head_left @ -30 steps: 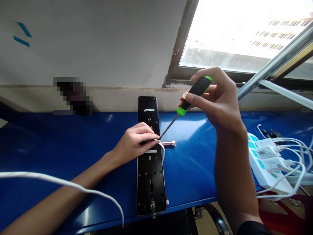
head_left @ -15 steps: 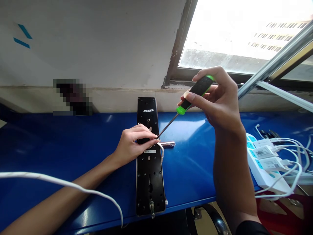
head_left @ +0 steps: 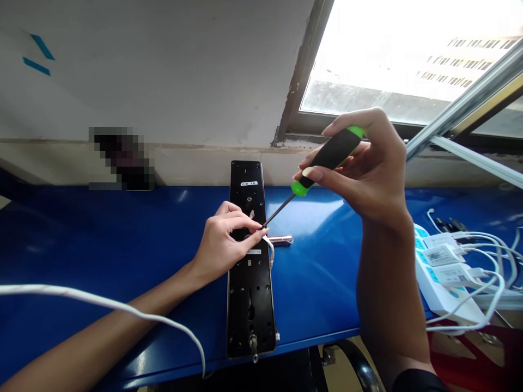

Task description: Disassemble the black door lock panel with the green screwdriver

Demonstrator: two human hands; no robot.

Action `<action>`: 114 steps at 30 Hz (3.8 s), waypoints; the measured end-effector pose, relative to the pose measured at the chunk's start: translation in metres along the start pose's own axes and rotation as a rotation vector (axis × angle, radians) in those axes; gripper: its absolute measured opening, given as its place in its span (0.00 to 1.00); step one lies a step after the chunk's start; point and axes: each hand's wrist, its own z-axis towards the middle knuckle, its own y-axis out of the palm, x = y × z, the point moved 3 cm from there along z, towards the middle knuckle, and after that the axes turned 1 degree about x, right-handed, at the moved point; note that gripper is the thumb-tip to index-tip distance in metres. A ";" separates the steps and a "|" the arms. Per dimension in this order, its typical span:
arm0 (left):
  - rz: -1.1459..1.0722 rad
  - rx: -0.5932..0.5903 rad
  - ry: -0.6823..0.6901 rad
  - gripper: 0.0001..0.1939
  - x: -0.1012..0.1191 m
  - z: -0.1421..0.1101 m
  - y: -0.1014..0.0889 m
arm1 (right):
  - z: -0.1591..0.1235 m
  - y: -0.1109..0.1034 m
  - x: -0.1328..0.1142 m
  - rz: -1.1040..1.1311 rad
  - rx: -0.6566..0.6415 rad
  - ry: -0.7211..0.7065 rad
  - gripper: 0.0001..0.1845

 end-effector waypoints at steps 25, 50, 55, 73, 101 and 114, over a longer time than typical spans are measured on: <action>0.196 -0.231 0.226 0.16 -0.009 -0.001 0.001 | -0.014 0.025 -0.017 -0.216 -0.223 -0.194 0.32; 0.100 -0.299 0.294 0.12 -0.017 0.005 -0.006 | -0.001 0.011 0.004 -0.108 0.033 -0.454 0.17; 0.087 -0.312 0.295 0.11 -0.017 0.006 -0.007 | -0.002 0.015 0.004 -0.059 -0.164 -0.302 0.22; 0.080 -0.331 0.263 0.11 -0.018 0.007 -0.008 | -0.001 0.011 0.004 -0.212 0.073 -0.475 0.20; 0.069 -0.347 0.260 0.11 -0.019 0.007 -0.008 | -0.007 0.018 0.005 -0.242 0.007 -0.359 0.26; 0.073 -0.336 0.264 0.11 -0.018 0.008 -0.010 | -0.004 0.021 0.004 -0.162 -0.124 -0.204 0.23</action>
